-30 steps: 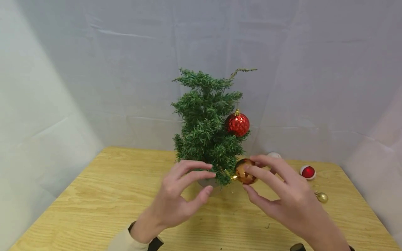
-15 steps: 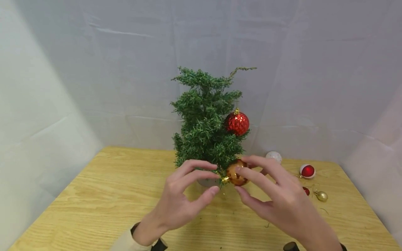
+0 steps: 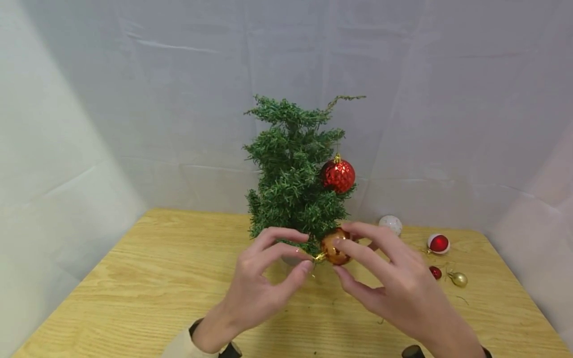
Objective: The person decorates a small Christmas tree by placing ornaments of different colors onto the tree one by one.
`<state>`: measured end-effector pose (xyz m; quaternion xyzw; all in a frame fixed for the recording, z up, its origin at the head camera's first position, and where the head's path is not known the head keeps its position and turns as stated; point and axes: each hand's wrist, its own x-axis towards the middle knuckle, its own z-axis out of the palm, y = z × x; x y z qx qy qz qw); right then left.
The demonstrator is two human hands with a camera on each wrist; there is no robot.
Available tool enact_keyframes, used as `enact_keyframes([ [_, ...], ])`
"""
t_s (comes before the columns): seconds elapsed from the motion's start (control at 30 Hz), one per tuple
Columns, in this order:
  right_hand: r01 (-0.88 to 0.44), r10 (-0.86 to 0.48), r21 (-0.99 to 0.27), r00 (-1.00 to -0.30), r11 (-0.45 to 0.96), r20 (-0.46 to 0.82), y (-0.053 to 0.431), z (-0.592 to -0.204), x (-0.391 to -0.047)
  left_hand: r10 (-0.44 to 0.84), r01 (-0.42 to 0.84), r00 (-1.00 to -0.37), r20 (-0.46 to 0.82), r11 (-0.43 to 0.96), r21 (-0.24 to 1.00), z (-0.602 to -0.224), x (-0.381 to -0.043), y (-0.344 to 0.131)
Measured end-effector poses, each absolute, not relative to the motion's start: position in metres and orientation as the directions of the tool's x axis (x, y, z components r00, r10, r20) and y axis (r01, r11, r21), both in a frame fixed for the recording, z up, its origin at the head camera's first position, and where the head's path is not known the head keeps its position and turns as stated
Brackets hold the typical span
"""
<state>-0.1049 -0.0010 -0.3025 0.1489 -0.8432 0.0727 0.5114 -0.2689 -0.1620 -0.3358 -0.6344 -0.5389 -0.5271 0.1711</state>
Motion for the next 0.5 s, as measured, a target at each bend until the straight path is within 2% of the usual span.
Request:
enact_keyframes([
  [0.27, -0.262, -0.138, 0.013, -0.464, 0.965, 0.875, -0.0001, -0.3050, -0.1005, 0.452, 0.838, -0.174, 0.875, -0.400, 0.373, -0.3382, -0.2737, -0.1624],
  [0.5, -0.282, -0.108, -0.039, -0.488, 0.959, 0.866, -0.0002, -0.3088, -0.1012, 0.427, 0.848, -0.192, 0.884, -0.381, 0.369, -0.3391, -0.2755, -0.1629],
])
